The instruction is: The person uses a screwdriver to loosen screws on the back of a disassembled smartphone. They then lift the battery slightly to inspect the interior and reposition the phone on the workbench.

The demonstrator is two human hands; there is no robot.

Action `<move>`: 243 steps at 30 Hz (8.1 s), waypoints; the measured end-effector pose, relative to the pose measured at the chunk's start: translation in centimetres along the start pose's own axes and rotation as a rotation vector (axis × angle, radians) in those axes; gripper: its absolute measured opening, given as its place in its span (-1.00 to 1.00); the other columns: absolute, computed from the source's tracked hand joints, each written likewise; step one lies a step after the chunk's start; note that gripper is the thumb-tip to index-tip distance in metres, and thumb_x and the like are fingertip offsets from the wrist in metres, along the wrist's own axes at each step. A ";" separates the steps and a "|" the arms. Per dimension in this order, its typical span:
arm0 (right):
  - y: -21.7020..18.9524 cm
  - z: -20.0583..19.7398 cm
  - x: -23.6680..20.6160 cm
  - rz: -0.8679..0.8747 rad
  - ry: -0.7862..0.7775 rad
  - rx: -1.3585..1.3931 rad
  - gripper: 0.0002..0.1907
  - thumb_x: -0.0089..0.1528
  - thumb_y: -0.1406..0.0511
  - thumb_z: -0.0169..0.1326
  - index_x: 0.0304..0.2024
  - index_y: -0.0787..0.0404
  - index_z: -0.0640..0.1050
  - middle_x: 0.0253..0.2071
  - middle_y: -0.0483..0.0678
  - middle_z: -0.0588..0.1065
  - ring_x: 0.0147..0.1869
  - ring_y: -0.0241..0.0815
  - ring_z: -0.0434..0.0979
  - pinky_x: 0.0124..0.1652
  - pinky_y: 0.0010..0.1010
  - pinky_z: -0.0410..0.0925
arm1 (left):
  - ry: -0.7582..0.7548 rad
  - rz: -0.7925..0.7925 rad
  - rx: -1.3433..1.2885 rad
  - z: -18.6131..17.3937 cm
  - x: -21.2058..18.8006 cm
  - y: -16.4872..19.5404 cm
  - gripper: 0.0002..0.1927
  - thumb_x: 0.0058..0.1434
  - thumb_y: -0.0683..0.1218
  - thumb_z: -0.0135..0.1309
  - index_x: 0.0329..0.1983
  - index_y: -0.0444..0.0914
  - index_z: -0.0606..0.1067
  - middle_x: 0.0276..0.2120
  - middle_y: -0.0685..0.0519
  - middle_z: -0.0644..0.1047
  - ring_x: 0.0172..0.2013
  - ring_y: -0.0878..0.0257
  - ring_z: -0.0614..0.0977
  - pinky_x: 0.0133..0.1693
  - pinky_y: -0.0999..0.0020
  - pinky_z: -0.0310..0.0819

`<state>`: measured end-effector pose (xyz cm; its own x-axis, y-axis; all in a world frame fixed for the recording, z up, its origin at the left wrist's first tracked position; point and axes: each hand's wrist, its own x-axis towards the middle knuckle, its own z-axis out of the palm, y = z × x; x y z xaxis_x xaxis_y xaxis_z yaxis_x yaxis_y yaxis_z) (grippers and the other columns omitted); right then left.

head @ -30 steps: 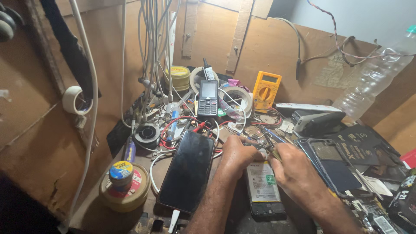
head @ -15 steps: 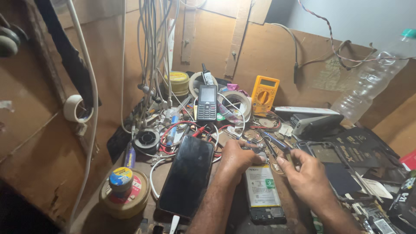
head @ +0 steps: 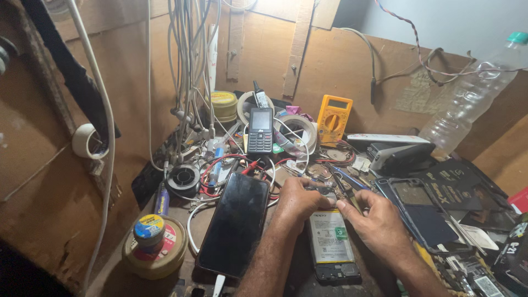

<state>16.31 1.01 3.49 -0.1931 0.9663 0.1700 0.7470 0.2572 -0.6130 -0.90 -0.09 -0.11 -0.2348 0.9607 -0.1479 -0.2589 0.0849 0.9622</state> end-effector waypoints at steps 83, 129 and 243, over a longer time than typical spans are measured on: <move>2.7 -2.0 -0.8 0.085 -0.055 -0.204 -0.59 0.14 0.08 0.30 -0.08 0.19 0.67 -0.26 0.14 0.68 -0.15 0.01 0.74 -0.09 -0.18 0.48 | 0.039 0.015 0.115 0.1 -0.4 0.6 -0.55 -0.21 -0.26 0.37 -0.17 -0.38 0.62 -0.32 -0.14 0.69 -0.35 0.16 0.74 -0.29 0.25 0.66; -0.5 2.3 3.1 0.056 0.094 0.371 -0.83 0.22 0.33 0.19 -0.31 0.36 0.65 -0.48 -0.02 0.62 -0.48 -0.32 0.54 -0.46 -0.41 0.40 | 0.033 0.218 -0.065 1.2 -0.2 -0.8 -0.73 -0.02 -0.30 0.17 -0.21 -0.42 0.67 -0.40 -0.05 0.67 -0.42 0.28 0.63 -0.36 0.35 0.50; -0.2 -1.8 2.2 -0.098 0.211 0.484 -0.66 0.48 0.13 0.05 -0.02 0.26 0.67 -0.47 0.03 0.50 -0.49 -0.18 0.46 -0.46 -0.39 0.25 | 0.124 0.092 0.120 1.1 -0.5 0.1 -0.73 -0.03 -0.23 0.20 -0.22 -0.35 0.68 -0.38 -0.07 0.68 -0.38 0.25 0.67 -0.30 0.32 0.53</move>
<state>16.91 3.07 5.40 -0.0775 0.9276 0.3653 0.3432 0.3689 -0.8638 0.22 -0.30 0.27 -0.3676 0.9267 -0.0780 -0.1194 0.0361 0.9922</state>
